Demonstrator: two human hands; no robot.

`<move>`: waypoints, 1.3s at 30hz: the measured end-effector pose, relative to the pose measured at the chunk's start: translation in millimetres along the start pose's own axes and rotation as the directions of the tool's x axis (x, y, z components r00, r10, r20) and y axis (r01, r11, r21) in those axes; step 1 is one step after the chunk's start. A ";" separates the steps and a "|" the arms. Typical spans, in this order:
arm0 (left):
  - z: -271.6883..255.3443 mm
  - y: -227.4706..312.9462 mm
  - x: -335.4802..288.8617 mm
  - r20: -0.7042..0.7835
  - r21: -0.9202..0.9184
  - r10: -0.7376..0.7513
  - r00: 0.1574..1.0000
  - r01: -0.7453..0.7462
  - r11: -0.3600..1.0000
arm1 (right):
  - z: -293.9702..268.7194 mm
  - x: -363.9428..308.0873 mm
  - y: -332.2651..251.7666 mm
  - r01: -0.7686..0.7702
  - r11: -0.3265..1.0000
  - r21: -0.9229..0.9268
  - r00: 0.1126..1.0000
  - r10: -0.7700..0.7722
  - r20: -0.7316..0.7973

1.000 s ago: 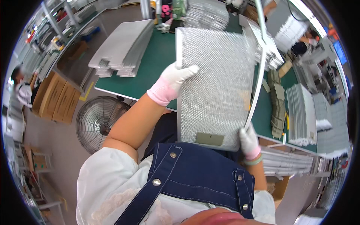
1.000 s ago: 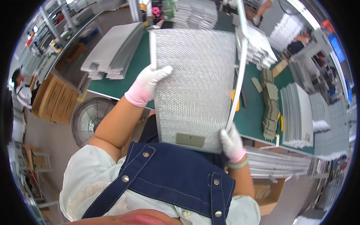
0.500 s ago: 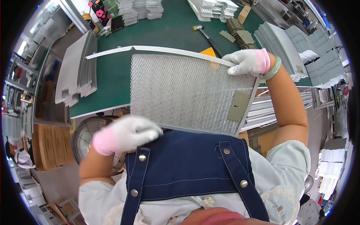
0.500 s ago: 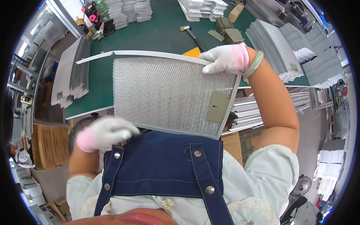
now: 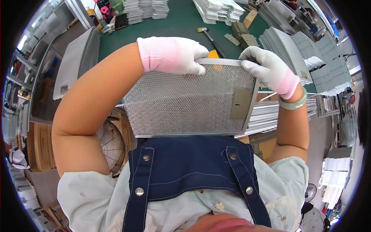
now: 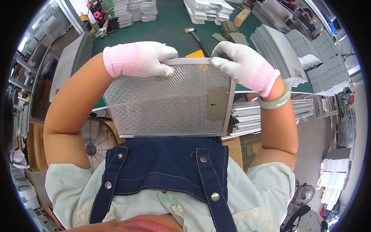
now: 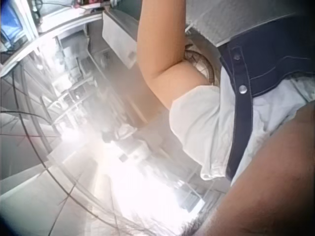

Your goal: The person assembles rectangular mesh filters by hand. They place a mesh sheet into a frame, insert a small plastic component, and use a handheld stapler to secure the mesh to the frame. The person then stacks the completed unit and repeats the process with new materials.

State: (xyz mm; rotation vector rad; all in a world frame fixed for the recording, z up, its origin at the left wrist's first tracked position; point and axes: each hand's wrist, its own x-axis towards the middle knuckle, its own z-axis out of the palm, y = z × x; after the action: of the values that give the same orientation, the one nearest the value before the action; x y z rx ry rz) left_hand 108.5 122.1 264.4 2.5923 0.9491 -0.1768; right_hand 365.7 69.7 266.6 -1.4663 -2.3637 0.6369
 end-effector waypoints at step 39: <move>40.4 -50.6 -37.4 -0.327 0.289 0.048 0.944 0.051 0.956 | 77.9 45.4 11.2 0.246 0.884 -0.397 0.916 -0.345 -0.203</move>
State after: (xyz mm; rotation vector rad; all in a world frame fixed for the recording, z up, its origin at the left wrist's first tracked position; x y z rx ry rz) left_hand 47.7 119.7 220.9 2.9592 1.1108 0.1362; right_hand 318.4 97.9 194.2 -1.1788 -2.4965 -0.0839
